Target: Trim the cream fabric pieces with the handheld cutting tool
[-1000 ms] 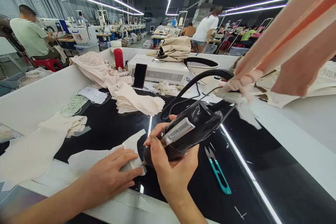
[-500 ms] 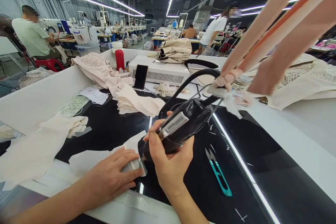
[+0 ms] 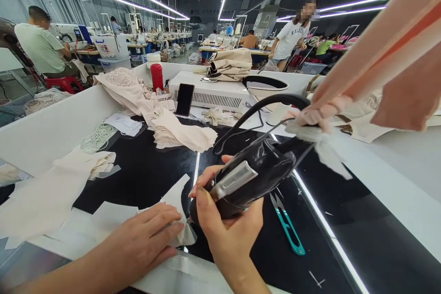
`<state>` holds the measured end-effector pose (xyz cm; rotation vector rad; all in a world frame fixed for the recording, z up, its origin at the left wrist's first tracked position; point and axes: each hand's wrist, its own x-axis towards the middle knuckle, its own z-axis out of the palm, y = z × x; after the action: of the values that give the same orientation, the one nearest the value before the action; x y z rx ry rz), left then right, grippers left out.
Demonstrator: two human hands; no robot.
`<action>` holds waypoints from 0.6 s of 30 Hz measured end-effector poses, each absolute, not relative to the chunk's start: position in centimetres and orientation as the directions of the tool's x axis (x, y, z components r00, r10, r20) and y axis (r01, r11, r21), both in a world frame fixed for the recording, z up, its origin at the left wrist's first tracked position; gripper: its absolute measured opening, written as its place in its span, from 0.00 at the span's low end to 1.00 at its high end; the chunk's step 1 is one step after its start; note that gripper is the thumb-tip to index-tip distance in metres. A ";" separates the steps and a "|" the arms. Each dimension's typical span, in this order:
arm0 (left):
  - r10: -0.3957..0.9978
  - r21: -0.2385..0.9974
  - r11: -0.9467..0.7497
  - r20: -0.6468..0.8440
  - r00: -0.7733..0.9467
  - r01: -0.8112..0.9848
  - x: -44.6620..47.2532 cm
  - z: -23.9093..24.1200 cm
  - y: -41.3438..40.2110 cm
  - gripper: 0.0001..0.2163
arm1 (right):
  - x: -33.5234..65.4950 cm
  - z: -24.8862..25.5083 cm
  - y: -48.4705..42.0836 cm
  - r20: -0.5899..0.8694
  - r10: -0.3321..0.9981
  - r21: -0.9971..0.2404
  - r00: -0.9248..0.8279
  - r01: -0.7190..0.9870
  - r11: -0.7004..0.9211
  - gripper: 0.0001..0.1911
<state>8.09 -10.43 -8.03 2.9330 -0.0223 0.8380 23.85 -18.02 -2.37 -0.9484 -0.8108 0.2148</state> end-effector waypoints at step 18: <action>-0.003 0.190 -0.978 0.405 0.914 -0.088 7.9 -7.9 -8.2 0.10 | 23.5 -2.3 -18.2 0.534 0.481 -0.782 0.695 0.191 0.593 0.19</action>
<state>7.93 -8.18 -7.91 2.8713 -0.0688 0.6077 23.47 -18.16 -2.33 -0.9460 -0.8129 0.1920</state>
